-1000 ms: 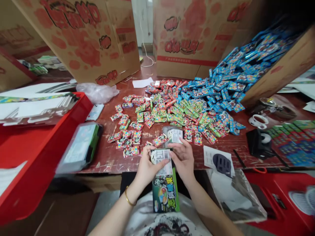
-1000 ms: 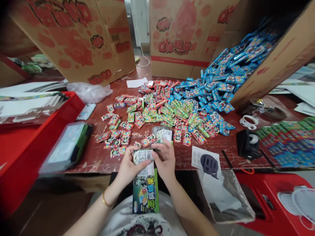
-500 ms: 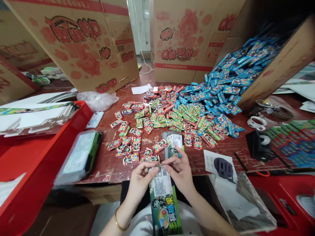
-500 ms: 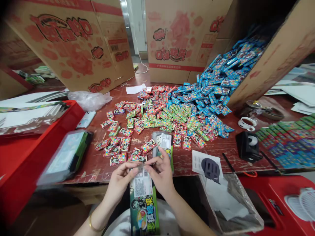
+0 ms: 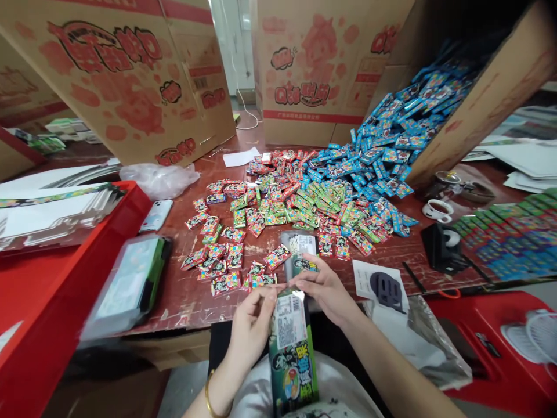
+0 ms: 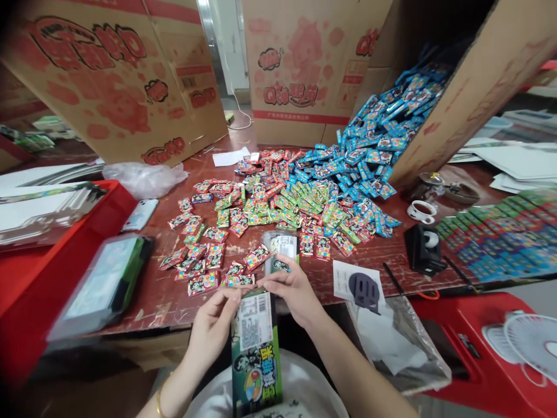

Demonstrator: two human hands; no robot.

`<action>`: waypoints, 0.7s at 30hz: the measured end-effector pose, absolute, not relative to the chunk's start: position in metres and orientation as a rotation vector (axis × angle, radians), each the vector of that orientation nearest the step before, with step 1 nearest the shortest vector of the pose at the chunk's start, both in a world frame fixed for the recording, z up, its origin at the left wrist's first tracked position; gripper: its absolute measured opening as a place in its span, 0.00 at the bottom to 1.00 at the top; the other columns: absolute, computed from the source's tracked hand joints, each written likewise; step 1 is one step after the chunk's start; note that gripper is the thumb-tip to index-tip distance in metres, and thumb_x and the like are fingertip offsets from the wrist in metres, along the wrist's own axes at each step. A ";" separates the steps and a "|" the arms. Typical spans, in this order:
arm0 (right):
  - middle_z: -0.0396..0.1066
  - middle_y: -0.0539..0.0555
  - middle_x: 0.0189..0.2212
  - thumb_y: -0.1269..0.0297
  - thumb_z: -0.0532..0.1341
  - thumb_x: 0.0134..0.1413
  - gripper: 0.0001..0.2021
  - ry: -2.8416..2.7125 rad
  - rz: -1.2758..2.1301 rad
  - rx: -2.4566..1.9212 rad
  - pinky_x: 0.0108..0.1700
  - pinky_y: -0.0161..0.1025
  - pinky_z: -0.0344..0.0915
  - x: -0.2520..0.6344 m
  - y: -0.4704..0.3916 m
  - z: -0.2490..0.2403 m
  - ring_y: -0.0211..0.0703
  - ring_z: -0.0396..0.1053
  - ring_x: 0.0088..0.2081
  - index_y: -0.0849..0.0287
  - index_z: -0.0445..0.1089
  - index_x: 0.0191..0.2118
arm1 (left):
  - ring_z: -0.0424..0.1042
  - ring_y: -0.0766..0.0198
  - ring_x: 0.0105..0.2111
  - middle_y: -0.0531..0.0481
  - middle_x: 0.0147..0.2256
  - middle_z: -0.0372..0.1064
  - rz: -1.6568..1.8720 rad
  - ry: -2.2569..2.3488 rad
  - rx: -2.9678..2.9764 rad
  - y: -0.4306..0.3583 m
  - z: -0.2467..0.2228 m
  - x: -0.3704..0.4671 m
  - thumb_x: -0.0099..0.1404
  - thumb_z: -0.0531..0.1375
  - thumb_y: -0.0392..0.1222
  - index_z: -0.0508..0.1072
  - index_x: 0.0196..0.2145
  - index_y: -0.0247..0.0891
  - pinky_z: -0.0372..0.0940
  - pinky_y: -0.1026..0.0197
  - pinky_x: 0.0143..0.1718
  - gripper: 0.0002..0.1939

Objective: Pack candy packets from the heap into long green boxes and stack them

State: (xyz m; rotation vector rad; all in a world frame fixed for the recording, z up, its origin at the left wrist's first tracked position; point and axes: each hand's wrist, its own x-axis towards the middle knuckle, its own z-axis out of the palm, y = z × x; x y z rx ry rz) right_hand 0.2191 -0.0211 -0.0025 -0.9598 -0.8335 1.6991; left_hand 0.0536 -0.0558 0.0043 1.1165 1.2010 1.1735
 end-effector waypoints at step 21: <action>0.67 0.47 0.20 0.58 0.68 0.41 0.12 -1.492 1.784 -1.098 0.28 0.33 0.57 0.227 0.023 0.011 0.34 0.62 0.24 0.61 0.69 0.23 | 0.58 0.67 0.24 0.55 0.25 0.60 1.140 1.202 1.047 -0.041 -0.033 0.074 0.65 0.54 0.53 0.65 0.32 0.39 0.55 0.66 0.26 0.14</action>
